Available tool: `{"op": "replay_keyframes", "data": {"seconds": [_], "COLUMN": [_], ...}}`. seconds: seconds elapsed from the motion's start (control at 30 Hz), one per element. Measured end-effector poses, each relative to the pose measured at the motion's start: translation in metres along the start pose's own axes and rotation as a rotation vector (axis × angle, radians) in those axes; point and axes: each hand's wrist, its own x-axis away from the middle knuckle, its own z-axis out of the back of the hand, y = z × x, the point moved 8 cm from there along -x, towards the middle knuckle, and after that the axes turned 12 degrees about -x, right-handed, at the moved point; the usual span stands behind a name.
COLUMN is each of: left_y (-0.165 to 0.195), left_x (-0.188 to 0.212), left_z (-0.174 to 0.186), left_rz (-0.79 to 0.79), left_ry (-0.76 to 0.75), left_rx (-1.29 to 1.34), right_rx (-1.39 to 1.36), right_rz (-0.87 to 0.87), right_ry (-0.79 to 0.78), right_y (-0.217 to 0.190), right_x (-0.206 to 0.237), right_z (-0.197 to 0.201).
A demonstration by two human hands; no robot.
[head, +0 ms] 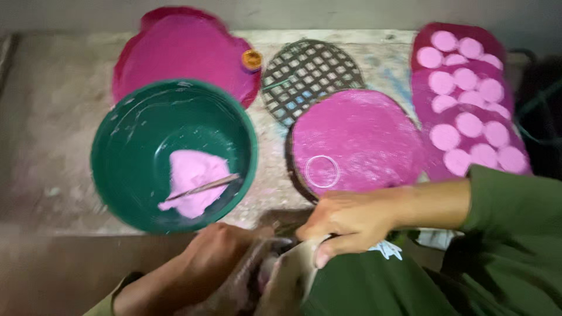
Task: The person scoops pink dough from a green bowl, places it into a circular metal mold on a pink tray, and presses it flat with a wooden tool. The person repeats this process to form multiple round dough pieces on the tray.
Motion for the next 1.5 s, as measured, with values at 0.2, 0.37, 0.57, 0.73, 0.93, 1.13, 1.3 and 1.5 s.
{"op": "replay_keyframes", "data": {"seconds": [0.2,0.37,0.57,0.73,0.93,1.13,1.3,1.5], "left_y": [-0.13,-0.25,-0.34,-0.388,-0.356,-0.38,-0.378,-0.383], "left_x": [0.045,0.073,0.056,0.097,0.126,0.12,0.127,0.131], "left_z": [0.044,0.031,0.002,0.033,0.047,0.049,0.052,0.055], "left_rz": [-0.051,-0.217,-0.233,0.123,0.151,0.062,0.139,0.131], "left_ry": [0.049,-0.022,0.538,1.254,1.623,1.583,1.592,1.607], "left_rx": [0.168,0.952,1.214,0.55,-0.104,0.464,0.361,0.362], "right_rx": [0.243,1.508,1.82,0.878,1.007,0.656,1.293,1.141], "right_rz": [0.092,0.44,0.451,-0.55,-0.602,-0.632,-0.507,-0.598], "right_ry": [-0.011,-0.031,0.417,0.262,-0.069,0.496,-0.225,-0.32], "right_y": [-0.018,-0.025,0.009,0.164,0.244,0.266,0.287,0.251], "right_x": [-0.06,-0.134,-0.208,-0.284,-0.301,-0.32,-0.344,-0.318], "right_z": [0.053,0.11,0.169,0.125,0.1,0.165,0.109,0.076]}}
